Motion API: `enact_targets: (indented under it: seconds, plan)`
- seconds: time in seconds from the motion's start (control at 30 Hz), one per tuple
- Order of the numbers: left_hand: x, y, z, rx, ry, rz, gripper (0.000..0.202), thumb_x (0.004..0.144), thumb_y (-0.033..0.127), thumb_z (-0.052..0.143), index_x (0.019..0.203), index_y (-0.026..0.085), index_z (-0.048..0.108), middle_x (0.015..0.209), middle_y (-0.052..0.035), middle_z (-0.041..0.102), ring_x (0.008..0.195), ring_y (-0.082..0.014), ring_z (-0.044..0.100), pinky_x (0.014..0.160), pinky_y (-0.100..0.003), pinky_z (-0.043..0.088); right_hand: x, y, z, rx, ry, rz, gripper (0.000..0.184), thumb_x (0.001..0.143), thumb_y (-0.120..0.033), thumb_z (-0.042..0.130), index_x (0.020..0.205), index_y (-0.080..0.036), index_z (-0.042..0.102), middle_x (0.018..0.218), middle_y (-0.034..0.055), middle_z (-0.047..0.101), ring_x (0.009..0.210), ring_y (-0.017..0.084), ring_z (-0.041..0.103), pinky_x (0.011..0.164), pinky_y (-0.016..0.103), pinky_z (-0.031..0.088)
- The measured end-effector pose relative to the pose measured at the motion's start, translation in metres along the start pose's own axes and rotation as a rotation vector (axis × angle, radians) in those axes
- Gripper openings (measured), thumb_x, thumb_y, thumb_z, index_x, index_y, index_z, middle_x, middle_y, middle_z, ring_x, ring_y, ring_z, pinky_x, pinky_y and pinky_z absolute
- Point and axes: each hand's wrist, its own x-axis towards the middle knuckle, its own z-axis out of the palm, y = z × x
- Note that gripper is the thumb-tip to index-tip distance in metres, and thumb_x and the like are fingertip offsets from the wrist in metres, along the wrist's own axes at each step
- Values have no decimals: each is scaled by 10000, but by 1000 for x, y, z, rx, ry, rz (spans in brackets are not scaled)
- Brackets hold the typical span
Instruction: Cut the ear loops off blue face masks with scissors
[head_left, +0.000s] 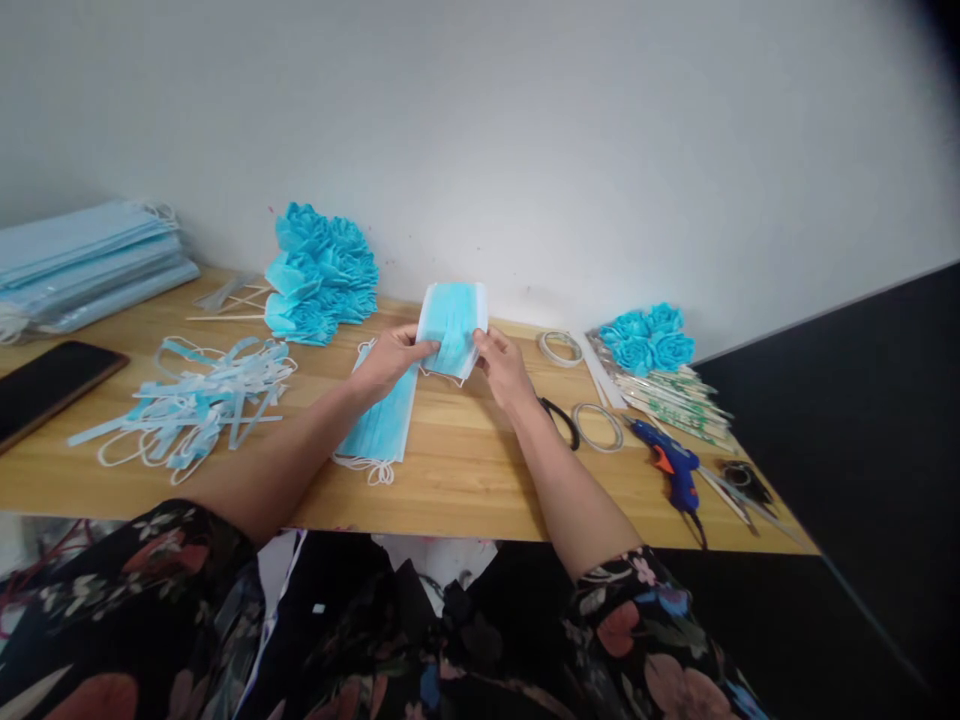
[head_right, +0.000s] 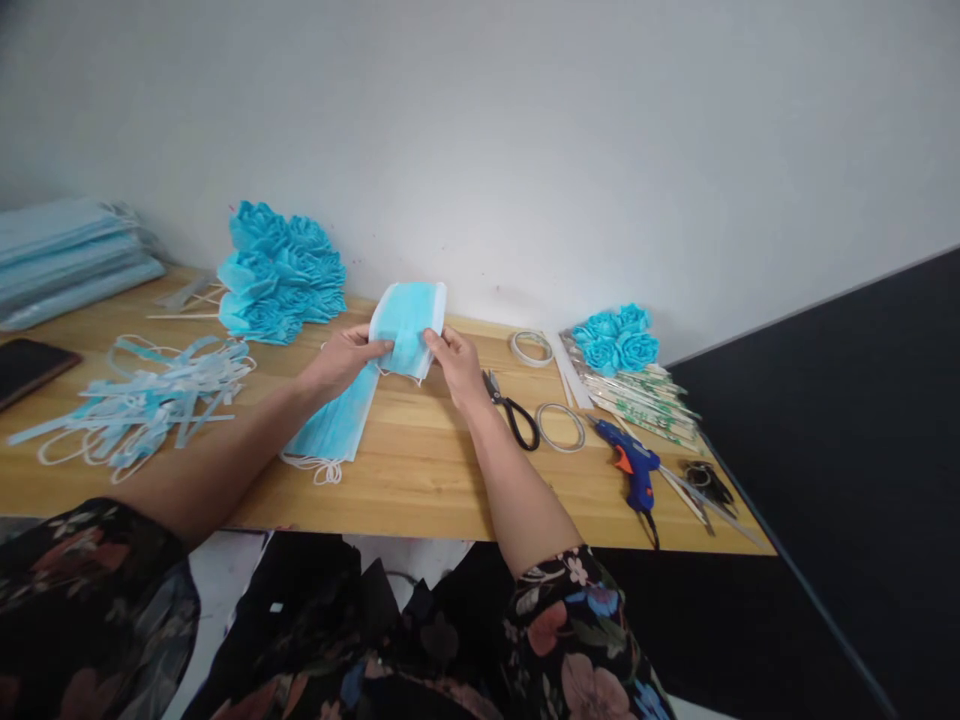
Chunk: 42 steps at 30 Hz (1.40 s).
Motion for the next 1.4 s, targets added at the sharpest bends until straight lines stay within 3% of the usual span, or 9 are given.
enact_targets:
  seconds: [0.23, 0.33, 0.53, 0.73, 0.8, 0.93, 1.13, 1.4]
  plan:
    - [-9, 5, 6, 66, -181, -166, 416, 637, 494, 876, 880, 171, 779, 766, -35, 721, 662, -154, 626, 639, -275, 517, 5, -6, -8, 4, 237, -90, 416, 609, -543, 825, 784, -196, 677, 738, -15, 643, 706, 142, 547, 692, 286, 478]
    - [-10, 5, 7, 42, -145, -166, 439, 673, 530, 851, 910, 168, 779, 772, -50, 726, 655, -164, 635, 618, -282, 526, 2, -5, -4, -30, 216, -86, 403, 622, -543, 805, 789, -197, 683, 754, -5, 651, 726, 152, 554, 706, 299, 476]
    - [-8, 0, 4, 17, -68, -150, 386, 640, 433, 895, 904, 178, 775, 826, -63, 755, 679, -193, 671, 618, -307, 559, -4, -7, 5, -113, 140, -80, 407, 644, -571, 780, 711, -194, 642, 684, -15, 580, 673, 137, 497, 642, 285, 422]
    - [-13, 3, 6, 62, -197, -276, 359, 675, 472, 870, 852, 177, 767, 692, -68, 720, 507, -169, 595, 478, -290, 481, 0, -12, -3, -114, 216, -130, 414, 688, -603, 740, 752, -216, 604, 705, -18, 553, 694, 142, 489, 654, 275, 430]
    - [-13, 3, 7, 49, -197, -258, 378, 693, 507, 852, 859, 179, 767, 723, -71, 726, 570, -175, 618, 530, -291, 499, 0, -12, -5, -105, 211, -148, 385, 704, -573, 744, 740, -219, 597, 697, -25, 539, 687, 136, 481, 657, 269, 430]
    - [-10, 3, 10, -35, -71, -148, 419, 672, 509, 862, 897, 171, 755, 852, -65, 737, 712, -169, 642, 662, -283, 513, -5, -6, 1, -142, 109, -131, 338, 732, -523, 748, 726, -207, 628, 682, -31, 535, 661, 125, 475, 641, 265, 412]
    - [-8, 7, 8, -35, 14, -49, 366, 626, 438, 881, 760, 174, 666, 698, 9, 619, 621, -122, 544, 625, -259, 443, -12, 11, 12, -272, -14, -92, 340, 771, -537, 713, 754, -199, 684, 687, -29, 560, 663, 129, 483, 630, 266, 382]
    - [-3, 0, 5, -37, 8, -50, 277, 678, 380, 829, 724, 179, 644, 659, 17, 574, 583, -117, 502, 595, -269, 392, -10, 8, 11, -233, 35, -112, 362, 827, -555, 649, 724, -214, 713, 666, -22, 526, 664, 128, 455, 632, 268, 376]
